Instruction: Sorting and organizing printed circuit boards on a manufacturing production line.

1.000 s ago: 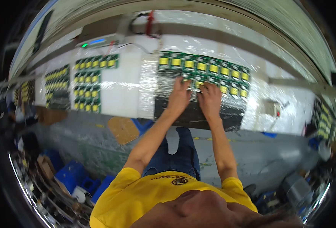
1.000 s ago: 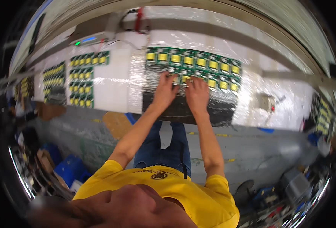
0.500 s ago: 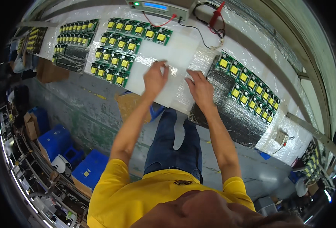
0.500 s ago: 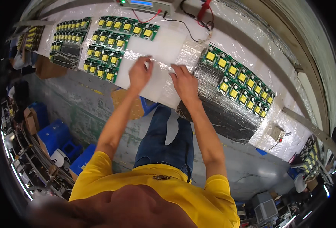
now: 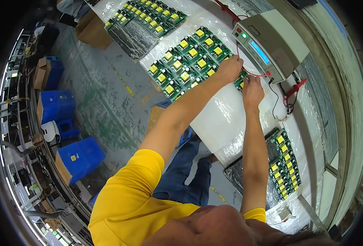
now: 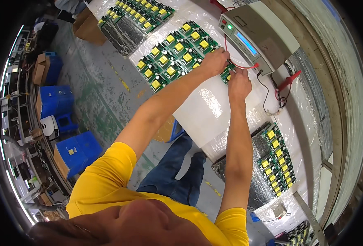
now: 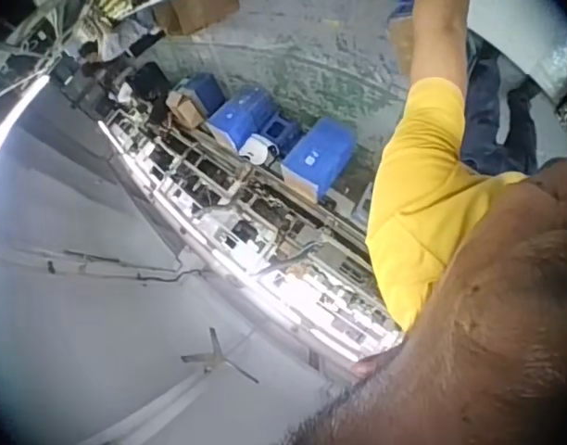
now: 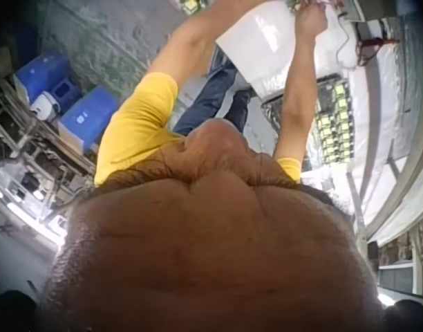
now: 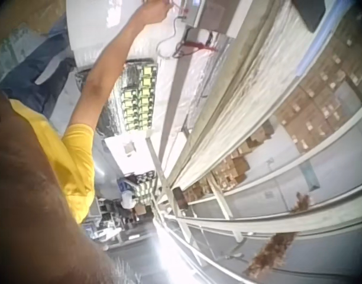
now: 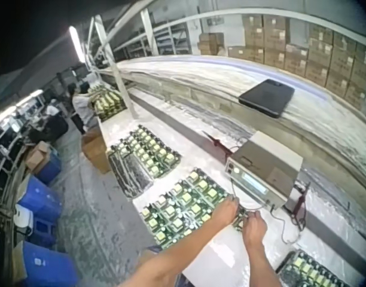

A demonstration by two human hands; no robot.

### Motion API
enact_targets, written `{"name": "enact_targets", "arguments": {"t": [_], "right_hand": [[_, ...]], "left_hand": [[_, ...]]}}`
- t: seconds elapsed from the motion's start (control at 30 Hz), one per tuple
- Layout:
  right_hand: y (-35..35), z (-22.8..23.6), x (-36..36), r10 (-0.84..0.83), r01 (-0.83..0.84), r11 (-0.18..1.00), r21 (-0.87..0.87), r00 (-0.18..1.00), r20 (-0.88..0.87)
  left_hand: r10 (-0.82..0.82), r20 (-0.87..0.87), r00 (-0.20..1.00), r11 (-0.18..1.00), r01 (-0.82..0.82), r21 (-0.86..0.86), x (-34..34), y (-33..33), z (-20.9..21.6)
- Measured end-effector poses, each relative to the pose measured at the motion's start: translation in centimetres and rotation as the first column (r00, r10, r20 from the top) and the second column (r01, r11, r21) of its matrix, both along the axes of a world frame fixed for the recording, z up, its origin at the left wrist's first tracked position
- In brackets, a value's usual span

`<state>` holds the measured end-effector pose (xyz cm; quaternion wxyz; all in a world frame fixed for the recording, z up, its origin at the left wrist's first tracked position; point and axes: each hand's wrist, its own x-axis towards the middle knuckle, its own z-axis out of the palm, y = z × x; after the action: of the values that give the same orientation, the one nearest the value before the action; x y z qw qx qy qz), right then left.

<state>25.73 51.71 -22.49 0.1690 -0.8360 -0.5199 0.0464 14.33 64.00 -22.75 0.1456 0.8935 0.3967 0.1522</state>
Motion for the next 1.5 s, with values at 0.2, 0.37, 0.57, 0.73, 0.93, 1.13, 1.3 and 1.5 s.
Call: {"name": "enact_targets", "arguments": {"t": [0.2, 0.37, 0.57, 0.73, 0.93, 1.13, 1.3, 1.5], "right_hand": [[-11.3, 1.6, -1.5, -0.122, 0.151, 0.978, 0.146, 0.974, -0.191], [-24.9, 9.6, -4.0, -0.3, 0.342, 0.937, 0.073, 0.893, -0.336], [-34.6, 9.7, -0.1, -0.408, 0.429, 0.9, 0.076, 0.891, -0.198], [-34.4, 8.1, 3.5, -0.381, 0.39, 0.918, 0.07, 0.917, -0.116], [-33.4, 6.5, 6.0, -0.346, 0.348, 0.93, 0.119, 0.938, -0.031], [-35.5, 7.5, 5.0, -0.311, 0.303, 0.939, 0.165, 0.95, 0.03], [-36.7, 6.8, 5.1, -0.269, 0.261, 0.959, 0.112, 0.961, 0.069], [-36.9, 6.1, 4.6, -0.234, 0.234, 0.971, 0.045, 0.972, -0.005]], "left_hand": [[-0.206, 0.078, 0.975, 0.975, 0.212, -0.069, -1.4, -4.7, -0.8], [-0.153, 0.081, 0.985, 0.934, 0.171, -0.314, -5.1, -18.4, 7.2], [-0.269, 0.226, 0.936, 0.885, 0.333, -0.324, 1.3, -29.9, 6.5], [-0.289, 0.173, 0.942, 0.927, 0.32, -0.197, 6.7, -31.0, 5.8], [-0.302, 0.11, 0.947, 0.937, 0.316, -0.152, 8.6, -31.5, 5.7], [-0.3, 0.145, 0.943, 0.939, 0.319, -0.129, 6.5, -34.4, 7.0], [-0.346, 0.217, 0.913, 0.905, 0.386, -0.179, 6.2, -34.8, 6.0], [-0.286, 0.175, 0.942, 0.914, 0.323, -0.247, 5.6, -35.4, 3.3]]}}
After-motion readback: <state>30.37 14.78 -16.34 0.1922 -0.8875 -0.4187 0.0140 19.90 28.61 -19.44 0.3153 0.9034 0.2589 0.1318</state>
